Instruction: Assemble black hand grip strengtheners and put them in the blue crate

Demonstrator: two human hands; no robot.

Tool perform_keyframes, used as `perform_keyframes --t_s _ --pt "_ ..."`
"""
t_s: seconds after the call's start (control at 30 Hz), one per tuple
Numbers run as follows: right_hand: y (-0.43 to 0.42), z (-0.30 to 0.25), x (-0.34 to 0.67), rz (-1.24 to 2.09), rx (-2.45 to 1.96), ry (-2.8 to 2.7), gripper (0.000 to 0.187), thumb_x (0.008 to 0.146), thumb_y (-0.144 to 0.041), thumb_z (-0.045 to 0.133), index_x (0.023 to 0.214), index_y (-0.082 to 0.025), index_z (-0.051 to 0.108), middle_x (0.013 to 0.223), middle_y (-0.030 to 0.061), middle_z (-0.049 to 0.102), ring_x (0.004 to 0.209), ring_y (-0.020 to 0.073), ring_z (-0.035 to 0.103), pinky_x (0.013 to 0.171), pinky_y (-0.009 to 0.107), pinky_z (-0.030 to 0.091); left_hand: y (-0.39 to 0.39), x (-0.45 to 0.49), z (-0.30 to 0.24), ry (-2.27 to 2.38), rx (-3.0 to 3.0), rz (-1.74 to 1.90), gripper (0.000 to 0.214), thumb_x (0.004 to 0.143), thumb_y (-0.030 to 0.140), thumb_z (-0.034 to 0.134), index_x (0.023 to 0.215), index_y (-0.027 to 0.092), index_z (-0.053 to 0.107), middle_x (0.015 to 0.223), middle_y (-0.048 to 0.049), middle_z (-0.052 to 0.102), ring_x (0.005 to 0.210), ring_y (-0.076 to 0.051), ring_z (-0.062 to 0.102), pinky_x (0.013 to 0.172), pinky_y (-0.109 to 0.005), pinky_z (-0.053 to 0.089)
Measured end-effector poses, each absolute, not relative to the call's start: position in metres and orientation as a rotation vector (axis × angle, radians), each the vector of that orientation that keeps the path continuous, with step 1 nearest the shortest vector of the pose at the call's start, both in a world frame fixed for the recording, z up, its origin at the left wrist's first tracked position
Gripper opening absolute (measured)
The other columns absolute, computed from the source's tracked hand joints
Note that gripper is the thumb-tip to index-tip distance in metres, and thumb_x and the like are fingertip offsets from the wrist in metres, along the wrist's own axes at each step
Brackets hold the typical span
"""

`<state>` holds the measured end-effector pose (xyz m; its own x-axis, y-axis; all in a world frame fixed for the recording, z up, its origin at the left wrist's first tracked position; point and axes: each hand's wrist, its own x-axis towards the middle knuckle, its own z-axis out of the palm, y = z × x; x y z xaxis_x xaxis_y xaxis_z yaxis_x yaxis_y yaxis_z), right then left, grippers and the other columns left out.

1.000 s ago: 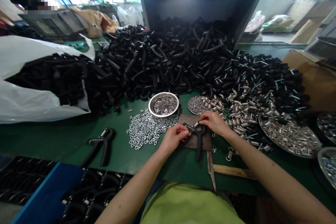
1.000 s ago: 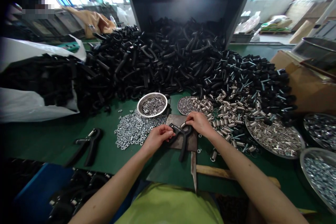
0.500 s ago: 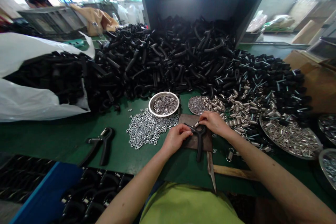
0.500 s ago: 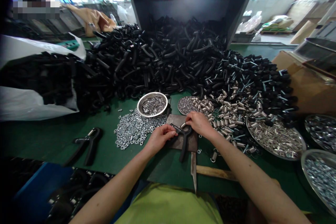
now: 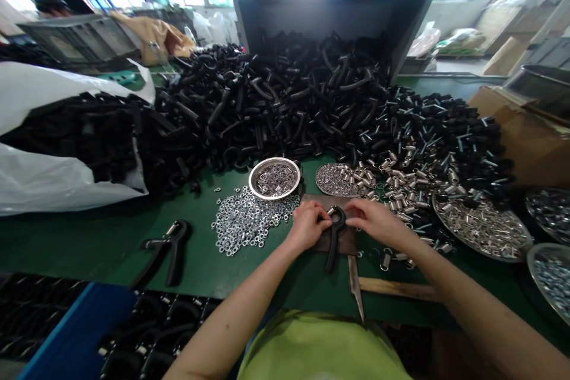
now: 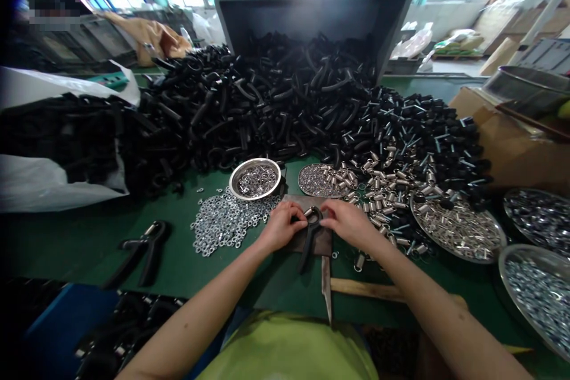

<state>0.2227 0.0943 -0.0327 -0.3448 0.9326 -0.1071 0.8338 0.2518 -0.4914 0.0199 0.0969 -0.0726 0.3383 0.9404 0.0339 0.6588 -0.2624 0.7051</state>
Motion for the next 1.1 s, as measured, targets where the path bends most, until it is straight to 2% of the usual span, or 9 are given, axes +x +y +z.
perform_keyframes --t_s 0.07,0.2,0.3,0.37,0.5,0.6,0.77,0.97,1.1 --pt "0.056 -0.03 0.244 0.697 -1.63 -2.415 0.015 0.075 -0.026 0.061 0.09 -0.026 0.062 0.083 0.0002 0.062 0.075 0.0168 0.058 0.063 0.026 0.04 0.099 0.02 -0.073 1.367 1.998 0.604 0.003 0.074 0.023 0.065 0.076 0.021 0.066 0.097 -0.0021 0.06 0.098 -0.02 0.049 0.089 -0.035 0.033" --pt "-0.012 -0.047 0.279 0.595 -1.819 -2.5 0.021 0.067 -0.02 0.065 0.086 -0.027 0.06 0.093 0.0032 0.061 0.086 0.0225 0.058 0.069 0.031 0.044 0.107 0.02 -0.073 1.319 1.951 0.542 0.004 0.072 0.022 0.065 0.076 0.02 0.065 0.099 -0.0027 0.059 0.1 -0.02 0.048 0.09 -0.034 0.035" --pt "-0.039 -0.066 0.288 0.538 -1.862 -2.463 0.01 0.074 -0.023 0.059 0.084 -0.024 0.06 0.092 0.0065 0.062 0.087 0.0244 0.058 0.073 0.037 0.045 0.112 0.021 -0.075 1.346 1.887 0.519 0.01 0.07 0.025 0.067 0.079 0.02 0.065 0.099 -0.0025 0.058 0.1 -0.02 0.049 0.09 -0.033 0.036" --pt "-0.045 -0.071 0.29 0.542 -1.861 -2.415 0.01 0.081 -0.028 0.053 0.088 -0.024 0.059 0.091 0.0081 0.063 0.083 0.0246 0.059 0.073 0.039 0.046 0.114 0.021 -0.077 1.356 1.852 0.512 0.011 0.07 0.026 0.067 0.078 0.02 0.066 0.098 -0.0023 0.059 0.098 -0.019 0.05 0.089 -0.032 0.037" --pt "-0.035 -0.048 0.284 0.69 -1.786 -2.297 0.022 0.086 -0.037 0.046 0.102 -0.027 0.059 0.097 0.0068 0.067 0.085 0.0235 0.063 0.076 0.038 0.048 0.115 0.022 -0.08 1.371 1.82 0.51 0.012 0.069 0.03 0.067 0.076 0.021 0.069 0.093 -0.0022 0.061 0.093 -0.019 0.053 0.084 -0.03 0.039" --pt "-0.014 -0.014 0.271 0.643 -1.689 -2.091 0.032 0.09 -0.037 0.038 0.116 -0.029 0.053 0.106 0.0048 0.066 0.09 0.0214 0.064 0.076 0.033 0.05 0.115 0.022 -0.082 1.367 1.798 0.518 0.014 0.066 0.032 0.07 0.074 0.021 0.07 0.09 -0.0018 0.062 0.09 -0.018 0.055 0.082 -0.028 0.04" --pt "0.022 0.007 0.246 0.445 -1.65 -1.798 0.041 0.093 -0.036 0.029 0.131 -0.027 0.042 0.081 0.0036 0.067 0.061 0.018 0.062 0.057 0.028 0.049 0.114 0.021 -0.083 1.365 1.758 0.563 0.016 0.062 0.032 0.074 0.074 0.022 0.071 0.089 -0.0015 0.063 0.093 -0.019 0.054 0.083 -0.029 0.04" --pt "0.044 -0.029 0.237 0.472 -1.818 -2.154 0.037 0.091 -0.032 0.035 0.122 -0.025 0.052 0.102 0.008 0.068 0.085 0.026 0.065 0.07 0.036 0.049 0.113 0.023 -0.082 1.369 1.727 0.584 0.01 0.063 0.027 0.073 0.072 0.022 0.071 0.091 -0.0016 0.062 0.096 -0.02 0.053 0.088 -0.031 0.038" --pt "0.039 -0.013 0.234 0.321 -1.725 -1.979 0.041 0.093 -0.029 0.031 0.133 -0.027 0.042 0.113 0.0074 0.064 0.095 0.0237 0.063 0.077 0.034 0.048 0.113 0.024 -0.083 1.36 1.709 0.6 0.01 0.064 0.027 0.072 0.072 0.022 0.071 0.092 -0.0016 0.061 0.096 -0.019 0.053 0.089 -0.031 0.038"
